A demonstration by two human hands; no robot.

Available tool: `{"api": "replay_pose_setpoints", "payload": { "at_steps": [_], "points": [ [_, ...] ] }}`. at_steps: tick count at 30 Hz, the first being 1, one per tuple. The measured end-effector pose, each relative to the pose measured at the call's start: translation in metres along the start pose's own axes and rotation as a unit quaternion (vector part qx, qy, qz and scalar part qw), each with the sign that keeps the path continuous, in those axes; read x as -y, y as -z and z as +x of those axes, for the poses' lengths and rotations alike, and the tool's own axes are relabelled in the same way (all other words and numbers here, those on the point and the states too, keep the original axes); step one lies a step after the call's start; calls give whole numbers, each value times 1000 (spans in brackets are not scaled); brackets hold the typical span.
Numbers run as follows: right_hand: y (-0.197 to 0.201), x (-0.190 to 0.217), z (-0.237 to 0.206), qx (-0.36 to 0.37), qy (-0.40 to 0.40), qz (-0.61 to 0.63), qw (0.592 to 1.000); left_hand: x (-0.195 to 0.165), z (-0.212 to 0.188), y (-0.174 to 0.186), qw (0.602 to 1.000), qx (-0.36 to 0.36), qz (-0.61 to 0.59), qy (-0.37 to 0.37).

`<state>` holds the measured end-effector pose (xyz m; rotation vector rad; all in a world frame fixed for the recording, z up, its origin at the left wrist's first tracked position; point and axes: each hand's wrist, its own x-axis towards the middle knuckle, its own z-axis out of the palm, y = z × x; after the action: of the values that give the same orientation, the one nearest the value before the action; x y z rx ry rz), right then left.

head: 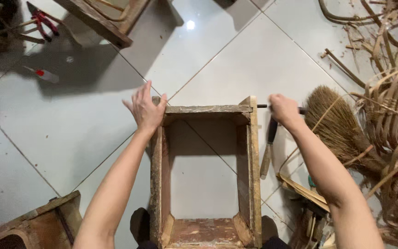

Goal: The person sits on a tiled floor and weaves a long flexible bamboo strip around the rim of a wooden-framed basket, pressing and tucking the strip along the woven basket wall. They reposition the basket repeatedly and bend the strip to fit it around the frame edges.

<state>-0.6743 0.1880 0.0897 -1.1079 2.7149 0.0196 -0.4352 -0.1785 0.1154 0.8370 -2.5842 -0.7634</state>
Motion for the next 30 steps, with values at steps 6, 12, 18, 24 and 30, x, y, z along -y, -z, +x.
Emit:
{"api": "replay_pose_setpoints", "payload": {
  "at_steps": [6, 12, 18, 24, 30],
  "points": [
    [-49, 1, -99, 147, -43, 112, 982, -25, -7, -4, 937, 129, 124, -301],
    [-88, 3, -161, 38, -11, 69, 997, -8, 1, -16, 940, 94, 165, -284],
    [-87, -8, -198, 29, -71, 73, 994, 67, 1, 34, 959, 92, 246, -110],
    [-83, -4, -240, -69, -191, 257, 945, 132, -43, 93, 953, 92, 235, 168],
    [-129, 29, -323, 8, -213, 355, 910, 130, -151, 87, 942, 115, 214, 232]
  ]
}}
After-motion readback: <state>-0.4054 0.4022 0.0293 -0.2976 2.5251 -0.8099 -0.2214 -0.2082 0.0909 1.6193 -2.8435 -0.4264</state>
